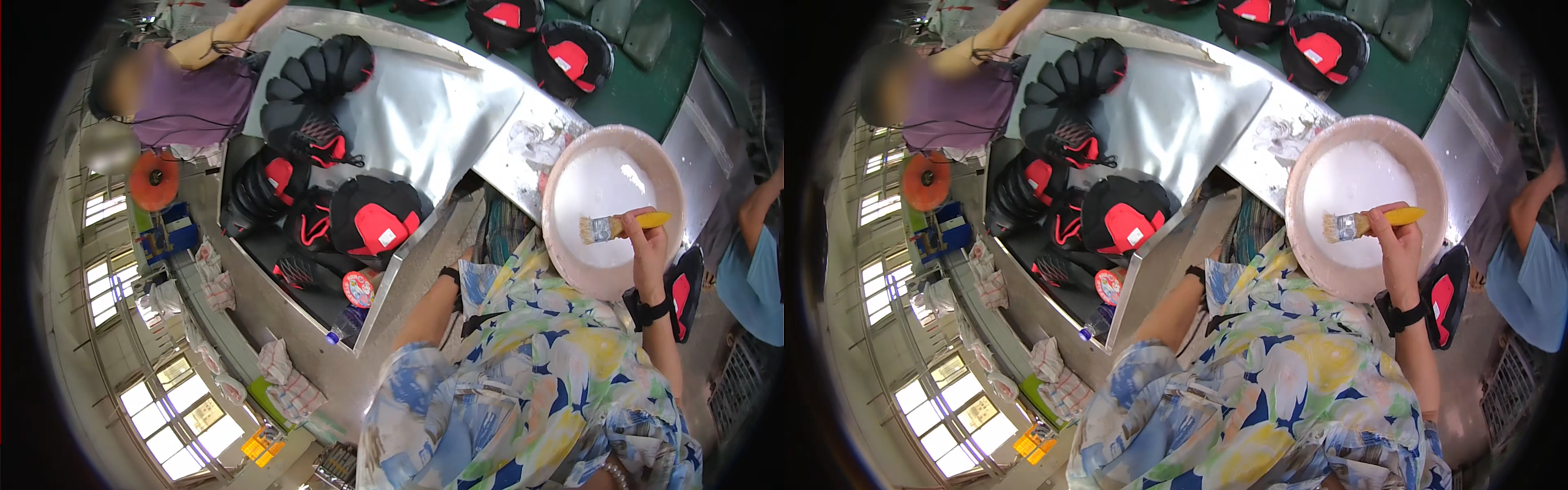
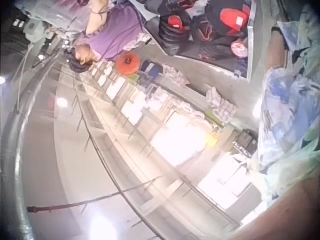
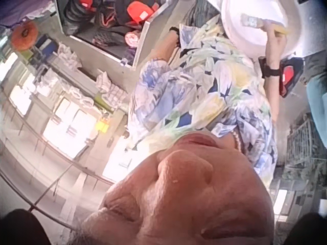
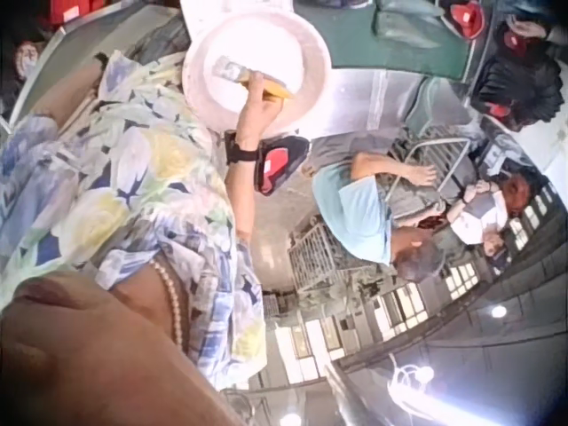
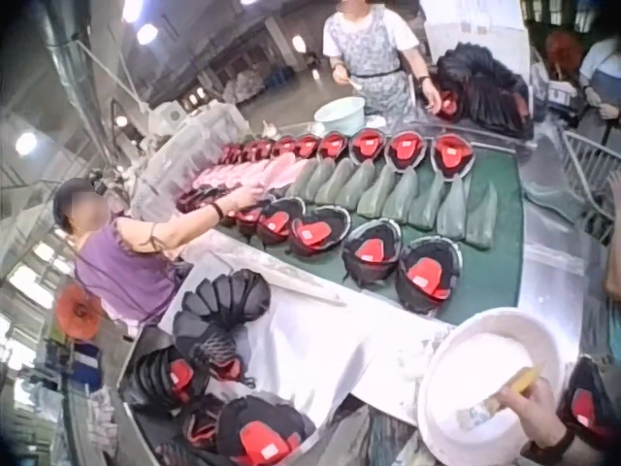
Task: Apply adhesive to shoe lining/components using a paintbrush.
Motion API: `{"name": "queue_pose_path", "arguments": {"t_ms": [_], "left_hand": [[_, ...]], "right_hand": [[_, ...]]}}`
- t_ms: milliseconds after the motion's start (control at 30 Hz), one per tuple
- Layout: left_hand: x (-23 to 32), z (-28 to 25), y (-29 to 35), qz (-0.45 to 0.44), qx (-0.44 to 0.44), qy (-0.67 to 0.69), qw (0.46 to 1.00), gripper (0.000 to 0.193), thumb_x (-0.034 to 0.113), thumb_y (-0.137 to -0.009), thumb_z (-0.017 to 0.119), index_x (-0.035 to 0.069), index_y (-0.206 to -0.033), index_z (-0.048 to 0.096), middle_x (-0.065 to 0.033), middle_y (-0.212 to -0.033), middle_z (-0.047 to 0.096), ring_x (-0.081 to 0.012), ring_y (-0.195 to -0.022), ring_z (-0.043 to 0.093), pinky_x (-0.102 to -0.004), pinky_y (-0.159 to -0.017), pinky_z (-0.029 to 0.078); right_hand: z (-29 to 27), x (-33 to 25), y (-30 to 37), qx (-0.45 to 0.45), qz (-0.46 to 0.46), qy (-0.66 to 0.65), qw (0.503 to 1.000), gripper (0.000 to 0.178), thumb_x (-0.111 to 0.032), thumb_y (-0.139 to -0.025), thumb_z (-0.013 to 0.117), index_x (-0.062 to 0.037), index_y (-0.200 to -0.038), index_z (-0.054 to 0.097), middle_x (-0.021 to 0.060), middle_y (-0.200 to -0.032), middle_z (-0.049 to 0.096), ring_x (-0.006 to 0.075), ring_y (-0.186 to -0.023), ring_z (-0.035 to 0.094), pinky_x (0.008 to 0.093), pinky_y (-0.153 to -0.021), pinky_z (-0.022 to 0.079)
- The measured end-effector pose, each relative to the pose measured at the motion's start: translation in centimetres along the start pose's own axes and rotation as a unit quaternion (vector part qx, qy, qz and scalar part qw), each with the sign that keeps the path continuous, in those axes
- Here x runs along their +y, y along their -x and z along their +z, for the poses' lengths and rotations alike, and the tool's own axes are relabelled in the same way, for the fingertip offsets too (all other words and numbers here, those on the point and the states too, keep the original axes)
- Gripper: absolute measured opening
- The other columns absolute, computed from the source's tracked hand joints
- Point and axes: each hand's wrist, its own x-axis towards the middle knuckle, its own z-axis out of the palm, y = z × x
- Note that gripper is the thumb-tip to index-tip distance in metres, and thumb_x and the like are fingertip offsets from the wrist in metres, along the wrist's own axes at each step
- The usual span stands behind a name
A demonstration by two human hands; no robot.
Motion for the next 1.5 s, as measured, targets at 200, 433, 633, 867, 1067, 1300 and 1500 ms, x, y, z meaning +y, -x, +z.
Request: {"name": "queue_pose_path", "arguments": {"t_ms": [200,433,633,867,1067,1300,1500], "left_hand": [[14.9,-3.1,15.8,0.391,0.031,-0.278,0.877,0.028,0.028,-0.101,0.059,0.002,-0.111,0.066,-0.0062,-0.098,0.072,-0.0168,-0.083,0.068,-0.0323,-0.072,0.055],[13.8,-23.5,16.7,0.015,0.310,-0.584,0.750,0.074,0.058,-0.087,0.069,-0.006,-0.124,0.061,-0.0199,-0.104,0.072,-0.0373,-0.105,0.069,-0.0497,-0.094,0.056],[15.1,-21.6,11.8,0.236,0.371,-0.389,0.810,0.031,0.020,-0.084,0.058,-0.003,-0.098,0.073,-0.0271,-0.099,0.072,-0.0427,-0.094,0.070,-0.0461,-0.083,0.058],[26.7,-3.8,16.8,0.429,0.380,-0.679,0.459,0.029,0.026,-0.079,0.060,0.001,-0.079,0.074,-0.0246,-0.082,0.072,-0.0393,-0.076,0.072,-0.0461,-0.070,0.059],[27.9,5.7,3.9,0.529,0.148,-0.676,0.492,0.039,0.038,-0.090,0.061,0.001,-0.092,0.071,-0.0210,-0.083,0.071,-0.0416,-0.082,0.069,-0.0468,-0.077,0.057],[33.1,0.7,7.2,0.505,-0.080,-0.577,0.636,0.062,-0.013,-0.075,0.050,0.006,-0.133,0.059,-0.0164,-0.127,0.065,-0.0305,-0.126,0.058,-0.0384,-0.112,0.041],[27.7,1.1,3.8,0.596,-0.037,-0.677,0.431,0.094,0.009,-0.070,0.082,0.021,-0.153,0.040,-0.0229,-0.157,0.031,-0.0482,-0.141,0.034,-0.0497,-0.117,0.031]], "right_hand": [[-0.1,-0.6,-1.2,0.035,-0.050,-0.049,0.997,0.017,-0.020,-0.099,0.065,-0.0033,-0.101,0.062,0.0048,-0.092,0.067,0.0106,-0.081,0.061,0.0254,-0.076,0.049],[-1.5,1.8,-0.4,0.082,-0.063,-0.080,0.991,0.014,-0.016,-0.099,0.064,-0.0025,-0.100,0.060,0.0033,-0.089,0.063,0.0111,-0.081,0.061,0.0264,-0.074,0.051],[-1.7,2.1,-0.5,0.077,-0.074,-0.121,0.987,0.014,-0.017,-0.099,0.065,-0.0044,-0.096,0.059,0.0028,-0.086,0.063,0.0097,-0.077,0.059,0.0244,-0.070,0.048],[-1.4,1.7,-0.2,0.095,-0.085,-0.100,0.987,0.015,-0.018,-0.100,0.064,-0.0047,-0.097,0.059,0.0029,-0.087,0.063,0.0100,-0.077,0.060,0.0243,-0.069,0.049],[-0.5,2.3,-0.4,0.162,-0.073,-0.063,0.982,0.019,-0.019,-0.099,0.066,-0.0002,-0.101,0.063,0.0041,-0.092,0.066,0.0119,-0.082,0.063,0.0271,-0.073,0.053],[-2.6,2.8,-0.3,0.171,-0.066,-0.017,0.983,0.019,-0.016,-0.096,0.069,0.0001,-0.103,0.061,0.0045,-0.090,0.065,0.0106,-0.079,0.063,0.0243,-0.072,0.052],[-3.9,3.4,-3.2,0.166,-0.067,0.152,0.972,0.026,-0.023,-0.094,0.070,0.0022,-0.088,0.069,0.0048,-0.074,0.067,0.0126,-0.068,0.062,0.0305,-0.059,0.048]]}}
